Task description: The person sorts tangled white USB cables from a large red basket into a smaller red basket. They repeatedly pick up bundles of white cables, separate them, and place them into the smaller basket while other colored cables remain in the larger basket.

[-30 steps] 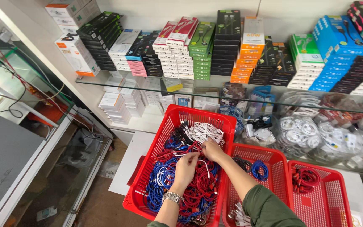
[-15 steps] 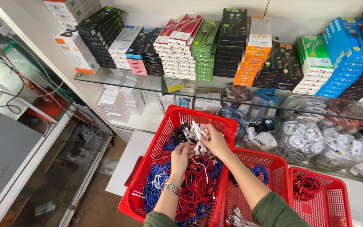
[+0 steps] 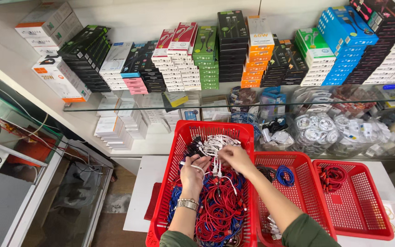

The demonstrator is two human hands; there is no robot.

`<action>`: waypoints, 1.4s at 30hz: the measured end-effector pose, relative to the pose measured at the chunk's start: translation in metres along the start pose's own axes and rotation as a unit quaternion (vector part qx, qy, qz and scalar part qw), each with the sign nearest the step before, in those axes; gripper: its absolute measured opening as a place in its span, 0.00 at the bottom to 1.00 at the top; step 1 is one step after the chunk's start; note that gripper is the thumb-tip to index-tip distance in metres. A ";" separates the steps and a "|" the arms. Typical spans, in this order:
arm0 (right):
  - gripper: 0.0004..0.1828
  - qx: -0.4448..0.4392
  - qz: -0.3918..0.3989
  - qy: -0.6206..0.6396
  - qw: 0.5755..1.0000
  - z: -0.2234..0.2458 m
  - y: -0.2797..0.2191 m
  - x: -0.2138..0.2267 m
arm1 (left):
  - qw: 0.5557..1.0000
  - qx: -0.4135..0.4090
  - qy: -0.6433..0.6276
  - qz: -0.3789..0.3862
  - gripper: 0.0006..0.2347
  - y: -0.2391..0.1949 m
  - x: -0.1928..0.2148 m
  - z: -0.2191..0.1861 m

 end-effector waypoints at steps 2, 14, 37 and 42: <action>0.15 0.078 -0.092 -0.065 0.991 -0.004 0.013 0.016 | 0.999 0.004 -0.020 -0.036 0.18 0.009 0.030 0.000; 0.13 0.077 -0.053 -0.108 0.990 0.023 0.039 -0.005 | 0.991 0.113 0.026 0.074 0.15 -0.018 0.017 -0.013; 0.09 -0.058 0.131 0.216 0.966 0.023 -0.100 -0.047 | 0.968 0.091 -0.074 0.221 0.20 -0.048 -0.054 0.002; 0.13 -0.012 0.095 0.084 0.992 -0.002 -0.069 -0.019 | 0.974 0.054 0.010 0.218 0.14 -0.048 -0.050 0.000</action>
Point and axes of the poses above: each hand's wrist, its own y-axis towards the middle knuckle, its own x-axis out of the back of the hand, z = x × y, the point moved 10 cm from there along y, towards the middle knuckle, and after that the axes turned 7 degrees about y, right-handed, at the moved point
